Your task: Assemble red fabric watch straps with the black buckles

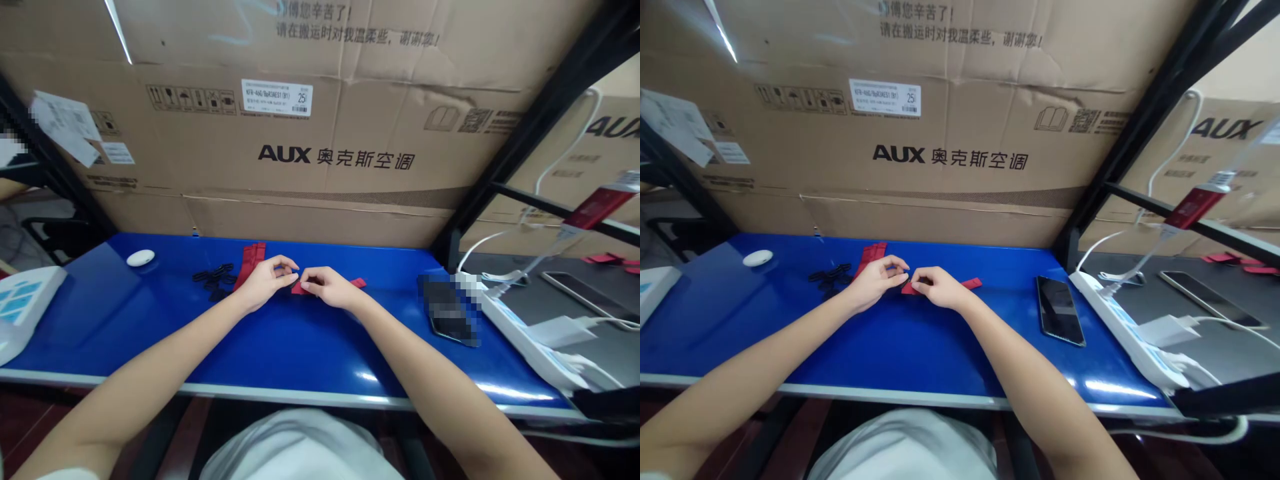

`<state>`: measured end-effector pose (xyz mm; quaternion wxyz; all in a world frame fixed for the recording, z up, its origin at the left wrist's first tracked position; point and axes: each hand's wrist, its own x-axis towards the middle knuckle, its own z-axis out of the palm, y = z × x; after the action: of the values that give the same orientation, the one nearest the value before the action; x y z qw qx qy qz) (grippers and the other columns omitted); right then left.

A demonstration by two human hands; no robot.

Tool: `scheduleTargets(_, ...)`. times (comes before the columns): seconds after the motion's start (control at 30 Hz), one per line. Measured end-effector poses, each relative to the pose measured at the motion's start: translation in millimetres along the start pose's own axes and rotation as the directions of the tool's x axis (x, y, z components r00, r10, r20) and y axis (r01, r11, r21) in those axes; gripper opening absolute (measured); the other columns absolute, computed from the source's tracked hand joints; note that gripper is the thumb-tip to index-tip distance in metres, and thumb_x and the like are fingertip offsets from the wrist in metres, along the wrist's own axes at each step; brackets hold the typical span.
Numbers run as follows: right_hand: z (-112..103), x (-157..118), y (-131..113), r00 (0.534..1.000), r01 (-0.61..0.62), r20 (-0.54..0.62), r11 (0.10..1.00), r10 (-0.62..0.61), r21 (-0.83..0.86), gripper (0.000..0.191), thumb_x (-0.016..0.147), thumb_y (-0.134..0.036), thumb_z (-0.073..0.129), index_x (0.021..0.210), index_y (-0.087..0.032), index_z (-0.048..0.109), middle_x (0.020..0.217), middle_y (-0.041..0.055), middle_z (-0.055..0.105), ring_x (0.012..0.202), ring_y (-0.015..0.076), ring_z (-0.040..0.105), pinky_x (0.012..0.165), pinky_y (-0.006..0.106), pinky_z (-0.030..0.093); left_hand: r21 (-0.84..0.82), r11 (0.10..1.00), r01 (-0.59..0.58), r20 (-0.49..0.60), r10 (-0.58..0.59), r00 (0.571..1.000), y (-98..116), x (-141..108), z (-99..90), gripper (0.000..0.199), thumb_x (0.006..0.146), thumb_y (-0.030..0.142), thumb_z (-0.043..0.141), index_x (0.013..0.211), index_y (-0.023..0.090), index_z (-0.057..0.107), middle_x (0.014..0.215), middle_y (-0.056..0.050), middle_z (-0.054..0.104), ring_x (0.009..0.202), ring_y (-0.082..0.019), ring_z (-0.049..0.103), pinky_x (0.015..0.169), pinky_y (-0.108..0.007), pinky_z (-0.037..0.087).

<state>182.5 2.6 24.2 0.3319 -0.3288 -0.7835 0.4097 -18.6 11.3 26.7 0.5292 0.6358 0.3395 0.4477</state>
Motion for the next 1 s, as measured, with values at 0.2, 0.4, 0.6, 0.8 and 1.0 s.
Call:
scheduleTargets(0.2, -3, 0, 2, 0.996, -0.017, -0.082, 1.0, 0.017, -0.007, 0.016, 0.086, -0.031, 0.053, 0.079, -0.017, 0.059, 0.069, -0.0017, 0.053, 0.062, 0.0119, 0.044, 0.061, 0.025, 0.035, -0.062, 0.998, 0.015, -0.022, -0.016, 1.0, -3, 1, -2.9, 0.04, 0.067, 0.03, 0.082, 0.102, 0.016, 0.069, 0.098, -0.005, 0.065, 0.085, -0.014, 0.062, 0.084, -0.031, 0.047)
scheduleTargets(0.4, -2, 1, -1, 0.994, 0.042, -0.103, 0.999, -0.039, 0.026, 0.017, 0.088, -0.032, 0.053, 0.081, -0.017, 0.059, 0.075, 0.0007, 0.059, 0.07, 0.0139, 0.052, 0.067, 0.027, 0.039, -0.048, 0.996, 0.072, -0.066, -0.076, 0.995, -3, 1, -2.2, 0.041, 0.066, 0.037, 0.083, 0.098, 0.015, 0.069, 0.094, -0.006, 0.067, 0.079, -0.015, 0.063, 0.073, -0.031, 0.054)
scheduleTargets(0.6, -5, 0, -1, 0.995, 0.037, -0.091, 0.998, -0.033, 0.046, 0.019, 0.087, -0.035, 0.055, 0.08, -0.018, 0.059, 0.074, -0.0007, 0.056, 0.066, 0.0126, 0.047, 0.065, 0.026, 0.037, -0.23, 0.959, 0.165, -0.018, -0.174, 0.985, -4, 0, -2.1, 0.036, 0.066, 0.031, 0.085, 0.093, 0.013, 0.07, 0.077, -0.002, 0.067, 0.069, -0.011, 0.064, 0.067, -0.024, 0.055)
scheduleTargets(0.8, -5, 2, 1, 0.992, 0.033, -0.126, 0.97, -0.002, 0.242, 0.017, 0.082, -0.036, 0.062, 0.083, -0.02, 0.058, 0.077, -0.0016, 0.053, 0.07, 0.0131, 0.046, 0.068, 0.027, 0.038, -0.303, 0.924, 0.233, 0.066, -0.224, 0.972, 0, -3, 1.3, 0.035, 0.066, 0.015, 0.083, 0.098, 0.013, 0.069, 0.091, -0.006, 0.071, 0.079, -0.014, 0.069, 0.077, -0.027, 0.056)
scheduleTargets(1.0, 11, 6, 0, 0.979, 0.092, -0.201, 0.878, 0.005, 0.471, 0.02, 0.078, -0.031, 0.066, 0.095, -0.024, 0.059, 0.095, 0.0007, 0.056, 0.088, 0.0165, 0.053, 0.081, 0.03, 0.042, -0.345, 0.903, 0.255, 0.093, -0.238, 0.967, 2, -4, 7.2, 0.033, 0.064, 0.009, 0.081, 0.094, 0.012, 0.068, 0.09, -0.006, 0.071, 0.082, -0.015, 0.07, 0.081, -0.026, 0.056)
